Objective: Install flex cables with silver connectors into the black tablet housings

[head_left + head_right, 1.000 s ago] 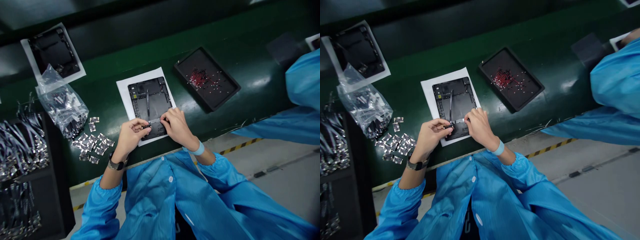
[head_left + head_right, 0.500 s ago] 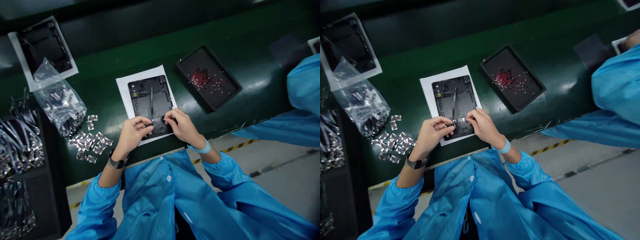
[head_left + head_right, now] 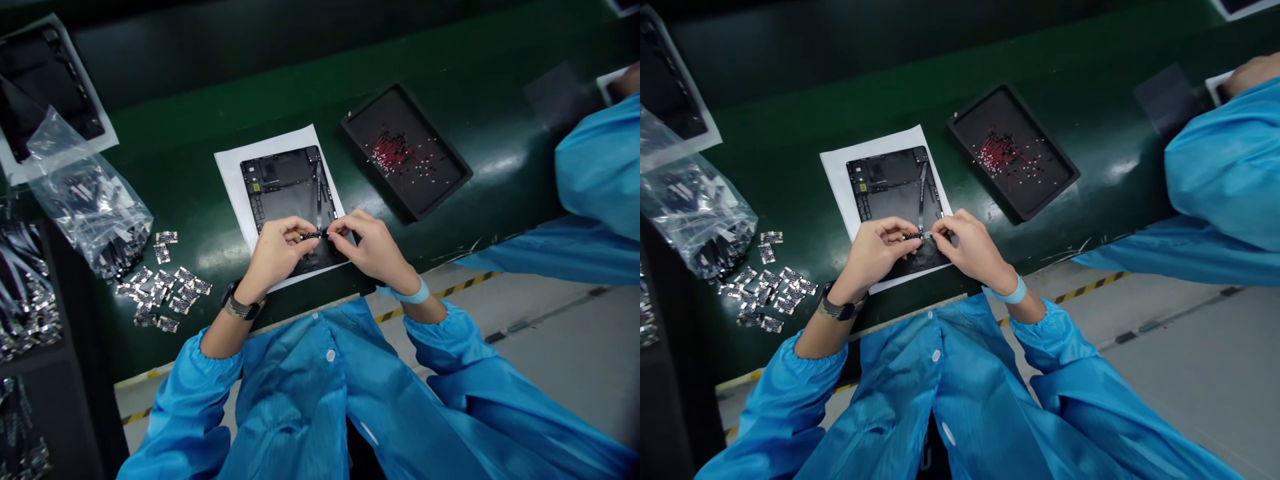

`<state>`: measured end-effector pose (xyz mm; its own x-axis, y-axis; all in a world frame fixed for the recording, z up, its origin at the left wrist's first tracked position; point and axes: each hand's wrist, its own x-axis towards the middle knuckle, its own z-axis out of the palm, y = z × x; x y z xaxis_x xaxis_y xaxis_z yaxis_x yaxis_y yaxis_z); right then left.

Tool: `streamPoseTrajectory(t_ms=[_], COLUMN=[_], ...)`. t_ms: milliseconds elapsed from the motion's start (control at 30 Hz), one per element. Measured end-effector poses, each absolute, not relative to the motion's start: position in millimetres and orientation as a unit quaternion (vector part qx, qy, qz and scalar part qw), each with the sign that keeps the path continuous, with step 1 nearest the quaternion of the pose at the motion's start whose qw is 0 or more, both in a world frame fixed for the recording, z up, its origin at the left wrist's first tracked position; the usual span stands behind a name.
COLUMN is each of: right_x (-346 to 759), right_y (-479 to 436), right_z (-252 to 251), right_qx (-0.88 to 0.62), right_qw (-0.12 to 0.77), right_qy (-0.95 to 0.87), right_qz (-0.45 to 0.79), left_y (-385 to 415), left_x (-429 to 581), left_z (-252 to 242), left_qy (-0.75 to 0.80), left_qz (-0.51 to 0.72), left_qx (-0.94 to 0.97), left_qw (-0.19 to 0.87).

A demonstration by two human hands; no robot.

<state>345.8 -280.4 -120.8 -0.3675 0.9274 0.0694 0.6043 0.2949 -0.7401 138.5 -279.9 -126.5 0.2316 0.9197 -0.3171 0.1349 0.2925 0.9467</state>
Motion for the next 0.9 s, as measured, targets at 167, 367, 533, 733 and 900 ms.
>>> streamPoseTrajectory(t_ms=[167,367,533,733,900], right_x=[351,352,352,353,354], right_y=[-278,-278,-277,-272,-269], right_z=[-123,-126,-127,-125,-123], right_qx=[-0.468,-0.471,-0.457,-0.446,-0.444], right_qw=[0.259,0.289,0.301,0.292,0.282], right_qy=[-0.744,-0.715,-0.721,-0.73,-0.734], right_qz=[0.401,0.428,0.424,0.428,0.43], left_y=[-276,-276,-276,-275,-275], left_x=[144,146,148,150,149], left_z=[-123,-119,-119,-118,-118], left_qy=[0.519,0.513,0.516,0.526,0.53], left_qz=[0.319,0.314,0.317,0.305,0.301], left_qx=[0.497,0.482,0.466,0.461,0.463], left_qw=[0.618,0.637,0.645,0.646,0.644])
